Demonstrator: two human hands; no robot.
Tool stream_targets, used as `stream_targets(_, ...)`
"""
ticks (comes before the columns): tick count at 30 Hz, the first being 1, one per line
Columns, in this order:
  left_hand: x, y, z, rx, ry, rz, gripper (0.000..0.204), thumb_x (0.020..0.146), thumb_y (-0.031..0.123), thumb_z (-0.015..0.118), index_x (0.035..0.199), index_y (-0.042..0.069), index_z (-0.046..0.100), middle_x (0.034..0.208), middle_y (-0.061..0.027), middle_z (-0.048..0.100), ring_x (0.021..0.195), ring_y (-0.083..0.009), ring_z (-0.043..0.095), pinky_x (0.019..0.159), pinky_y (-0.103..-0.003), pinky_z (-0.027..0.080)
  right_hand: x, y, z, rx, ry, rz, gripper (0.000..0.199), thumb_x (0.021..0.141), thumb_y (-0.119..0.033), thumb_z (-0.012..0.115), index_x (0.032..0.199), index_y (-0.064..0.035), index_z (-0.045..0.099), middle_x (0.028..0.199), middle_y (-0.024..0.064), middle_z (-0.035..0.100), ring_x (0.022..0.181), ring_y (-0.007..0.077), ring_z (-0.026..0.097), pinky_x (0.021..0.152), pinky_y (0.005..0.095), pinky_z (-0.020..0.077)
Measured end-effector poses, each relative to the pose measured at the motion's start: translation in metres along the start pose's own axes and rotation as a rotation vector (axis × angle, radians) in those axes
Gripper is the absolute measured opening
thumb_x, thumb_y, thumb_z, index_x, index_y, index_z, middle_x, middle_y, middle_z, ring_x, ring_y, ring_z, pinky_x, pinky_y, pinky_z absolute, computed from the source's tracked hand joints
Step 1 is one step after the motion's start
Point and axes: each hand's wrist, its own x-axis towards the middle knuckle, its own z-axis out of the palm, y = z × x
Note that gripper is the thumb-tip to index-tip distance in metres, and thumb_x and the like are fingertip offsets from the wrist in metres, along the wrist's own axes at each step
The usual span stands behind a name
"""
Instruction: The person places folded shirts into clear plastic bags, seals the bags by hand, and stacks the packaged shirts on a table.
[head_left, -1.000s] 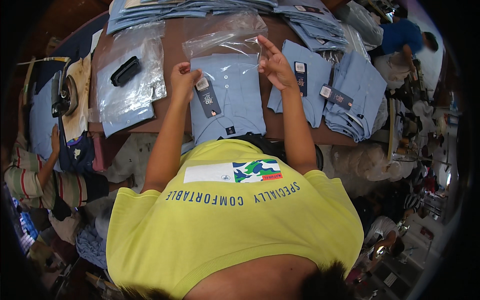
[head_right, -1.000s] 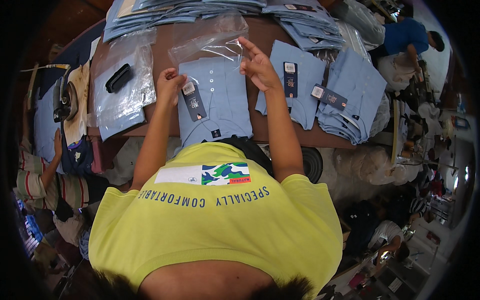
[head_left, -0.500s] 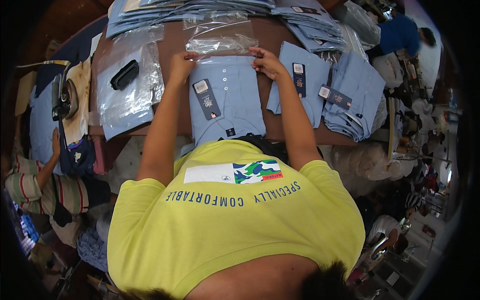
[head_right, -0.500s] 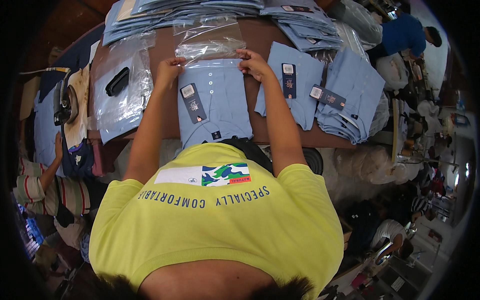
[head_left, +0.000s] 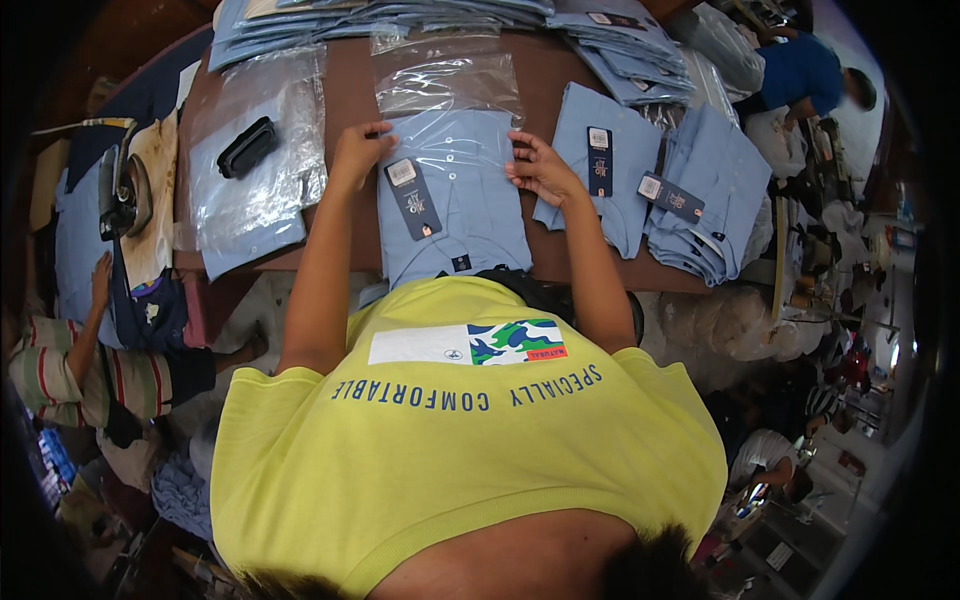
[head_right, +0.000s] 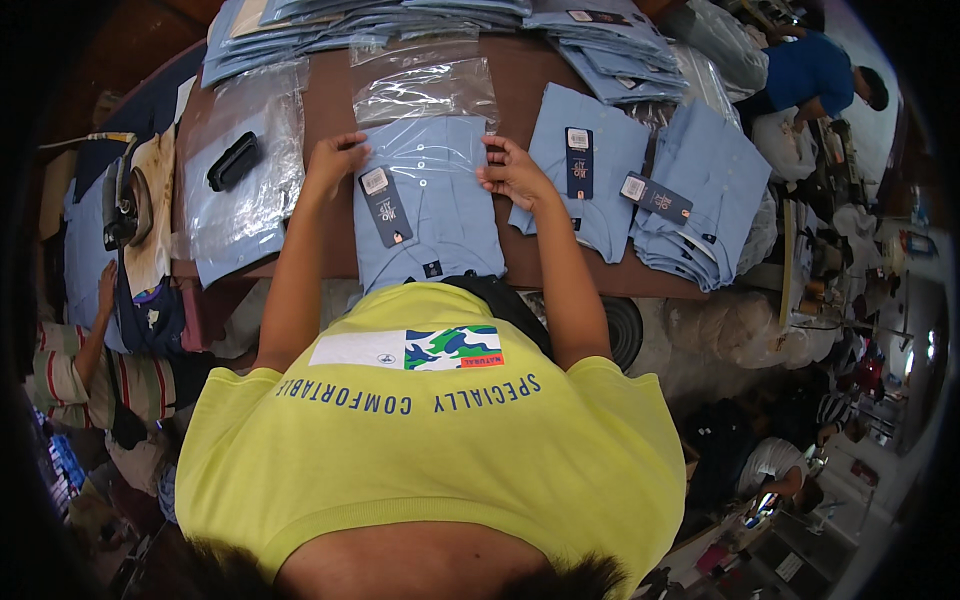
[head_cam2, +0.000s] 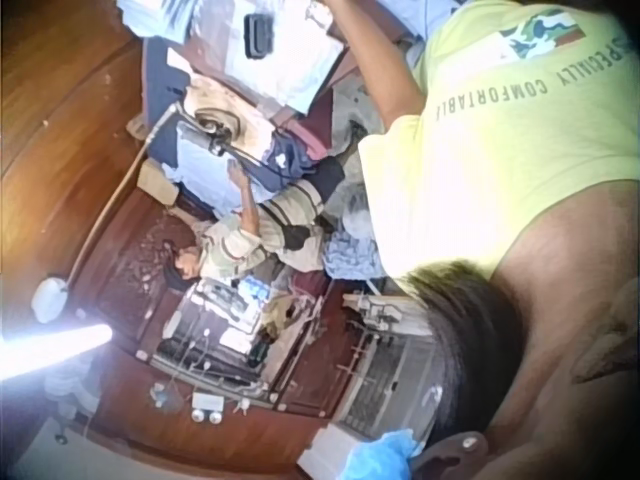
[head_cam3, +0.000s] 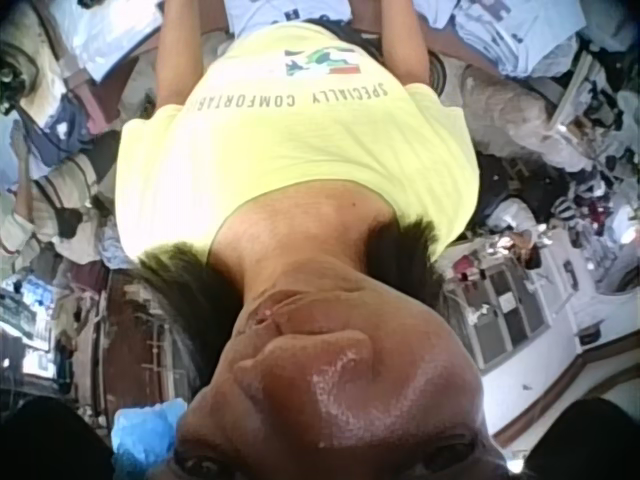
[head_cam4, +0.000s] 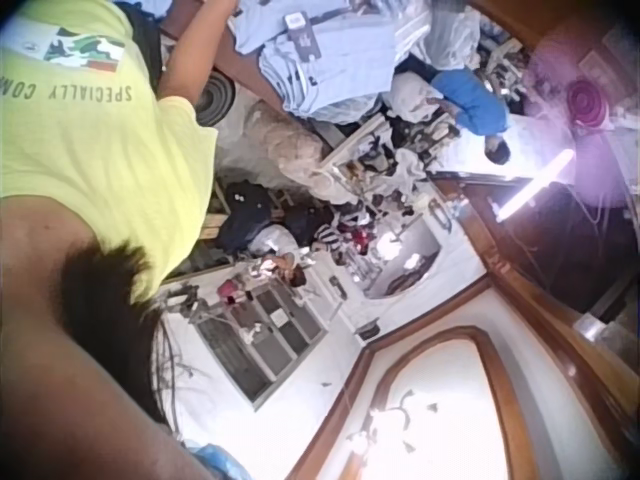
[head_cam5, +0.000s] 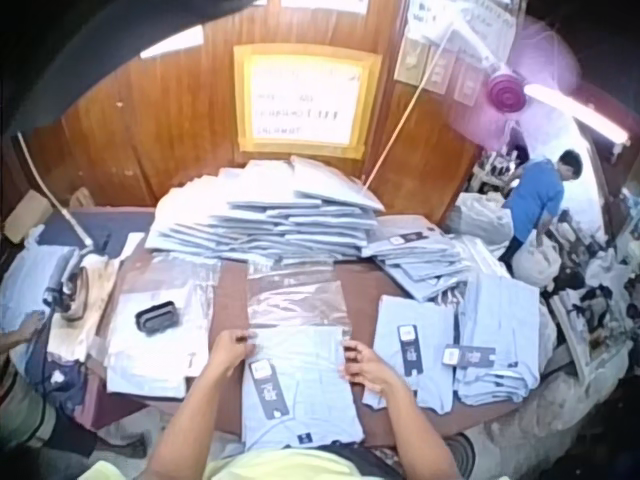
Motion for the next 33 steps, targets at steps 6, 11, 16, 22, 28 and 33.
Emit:
stream_targets(6,0.009,0.004,0.012,0.22,0.233,0.071,0.025,0.075,0.012,0.072,0.094,-0.001,0.063,0.079,-0.0035,0.061,0.068,-0.0086,0.056,0.052,-0.021,0.047,-0.009,-0.002,0.014,-0.1,0.057,-0.024,0.073,0.068,0.006,0.069,0.131,-0.0079,0.035,0.109,0.0099,0.04,0.08,0.0154,0.058,0.063,0.0226,0.0531)
stream_targets(11,0.02,-0.002,-0.002,0.049,0.134,-0.11,0.019,0.081,0.02,0.068,0.092,0.005,0.064,0.07,0.0003,0.059,0.064,-0.0064,0.055,0.052,-0.02,0.047,-0.011,-0.008,0.025,-0.173,0.103,-0.053,0.079,0.068,0.006,0.07,0.135,-0.0078,0.032,0.111,0.0103,0.036,0.08,0.0147,0.058,0.062,0.022,0.0538)
stream_targets(16,0.034,-0.012,-0.022,-0.247,0.043,-0.407,0.016,0.081,0.016,0.068,0.089,0.004,0.061,0.075,0.0004,0.06,0.068,-0.0112,0.059,0.057,-0.021,0.049,-0.002,-0.002,0.023,-0.16,0.07,-0.062,0.08,0.068,0.007,0.07,0.136,-0.008,0.031,0.113,0.0119,0.035,0.079,0.0148,0.058,0.062,0.0224,0.0539)
stream_targets(22,0.017,-0.034,-0.038,-0.561,-0.104,-0.445,0.02,0.081,0.011,0.067,0.098,0.005,0.058,0.085,-0.0007,0.061,0.075,-0.0101,0.06,0.064,-0.019,0.052,-0.008,-0.001,0.02,-0.097,0.027,-0.051,0.078,0.07,0.006,0.069,0.137,-0.0087,0.031,0.122,0.0157,0.034,0.081,0.0146,0.058,0.066,0.0233,0.0532)
stream_targets(28,-0.051,-0.01,-0.031,-0.223,-0.008,-0.366,0.033,0.079,0.006,0.068,0.106,0.004,0.05,0.088,-0.0039,0.062,0.074,-0.0093,0.059,0.064,-0.018,0.05,-0.04,-0.002,0.015,-0.069,0.006,0.005,0.075,0.073,0.001,0.069,0.137,-0.0109,0.032,0.12,0.0122,0.039,0.085,0.0137,0.056,0.07,0.0232,0.051)
stream_targets(33,-0.082,-0.018,-0.027,-0.175,-0.032,-0.37,0.035,0.077,0.005,0.069,0.107,0.004,0.05,0.084,-0.0035,0.061,0.072,-0.0092,0.059,0.063,-0.019,0.049,-0.06,0.019,0.012,-0.114,-0.02,0.048,0.076,0.072,0.0,0.07,0.137,-0.0112,0.033,0.118,0.0104,0.04,0.084,0.0133,0.056,0.067,0.0224,0.0499)
